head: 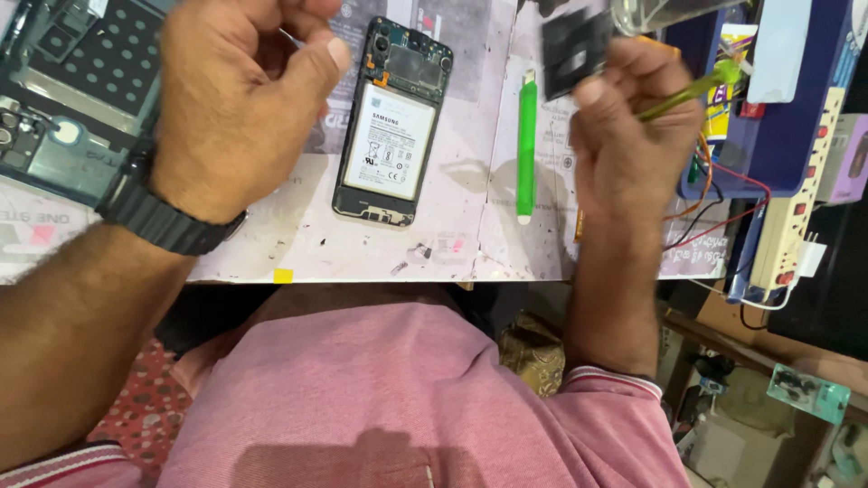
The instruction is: The person cleans the internal components of a disassembled smartphone. They use a green utility knife to scrape residue from the battery area and a blue toothbrush to scrub the motherboard and other internal parts after applying a cleaning liquid.
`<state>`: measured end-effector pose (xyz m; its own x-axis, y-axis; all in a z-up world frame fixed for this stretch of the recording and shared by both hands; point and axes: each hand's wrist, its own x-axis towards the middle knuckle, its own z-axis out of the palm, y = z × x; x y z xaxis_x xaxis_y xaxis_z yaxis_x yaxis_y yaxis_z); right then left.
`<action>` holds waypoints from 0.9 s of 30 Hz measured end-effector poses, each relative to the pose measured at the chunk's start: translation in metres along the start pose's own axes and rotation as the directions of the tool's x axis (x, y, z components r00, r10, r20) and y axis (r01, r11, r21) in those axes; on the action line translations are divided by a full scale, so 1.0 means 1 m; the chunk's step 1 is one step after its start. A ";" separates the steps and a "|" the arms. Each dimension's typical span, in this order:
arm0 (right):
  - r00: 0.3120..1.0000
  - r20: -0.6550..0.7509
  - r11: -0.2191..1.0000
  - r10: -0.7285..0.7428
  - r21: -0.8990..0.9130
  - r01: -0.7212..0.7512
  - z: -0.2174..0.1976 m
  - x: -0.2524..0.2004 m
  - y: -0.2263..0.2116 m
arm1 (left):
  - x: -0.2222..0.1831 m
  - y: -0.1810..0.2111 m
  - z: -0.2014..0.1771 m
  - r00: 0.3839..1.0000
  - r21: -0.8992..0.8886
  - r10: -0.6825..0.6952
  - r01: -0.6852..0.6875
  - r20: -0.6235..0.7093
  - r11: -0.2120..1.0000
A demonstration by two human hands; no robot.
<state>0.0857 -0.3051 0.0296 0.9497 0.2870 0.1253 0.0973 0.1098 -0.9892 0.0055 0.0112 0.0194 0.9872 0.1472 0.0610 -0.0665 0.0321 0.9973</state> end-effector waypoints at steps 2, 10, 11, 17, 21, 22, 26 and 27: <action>0.998 0.036 0.992 0.058 -0.117 -0.054 0.008 -0.006 0.008 | 0.000 0.000 0.002 0.999 0.002 -0.024 0.024 0.026 1.000; 0.937 0.161 0.939 0.309 -0.210 -0.274 0.055 -0.024 0.016 | -0.004 -0.009 0.016 0.968 0.150 -0.098 0.064 0.232 0.987; 0.958 0.212 0.924 0.195 -0.368 -0.107 0.058 -0.024 0.012 | -0.004 -0.011 0.017 0.969 0.127 -0.114 0.087 0.221 0.988; 0.886 0.447 0.560 -0.122 -0.706 0.434 0.072 -0.020 -0.001 | -0.002 -0.019 0.017 0.959 -0.043 -0.184 0.198 0.213 0.979; 0.841 0.505 0.442 -0.194 -0.721 0.534 0.067 -0.023 0.004 | -0.002 -0.022 0.017 0.954 -0.086 -0.185 0.210 0.238 0.974; 0.838 0.510 0.429 -0.195 -0.724 0.540 0.065 -0.022 0.005 | -0.002 -0.022 0.016 0.955 -0.084 -0.177 0.202 0.238 0.976; 0.822 0.520 0.400 -0.232 -0.719 0.568 0.060 -0.017 0.013 | -0.002 -0.021 0.015 0.973 -0.001 -0.131 0.134 0.193 0.991; 0.826 0.512 0.398 -0.236 -0.724 0.563 0.059 -0.016 0.014 | -0.002 -0.021 0.015 0.984 0.027 -0.084 0.081 0.155 0.996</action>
<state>0.0540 -0.2524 0.0180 0.6091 0.6984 0.3759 0.7888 -0.4842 -0.3786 0.0069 -0.0046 -0.0006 0.9998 -0.0105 -0.0172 0.0174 0.0170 0.9997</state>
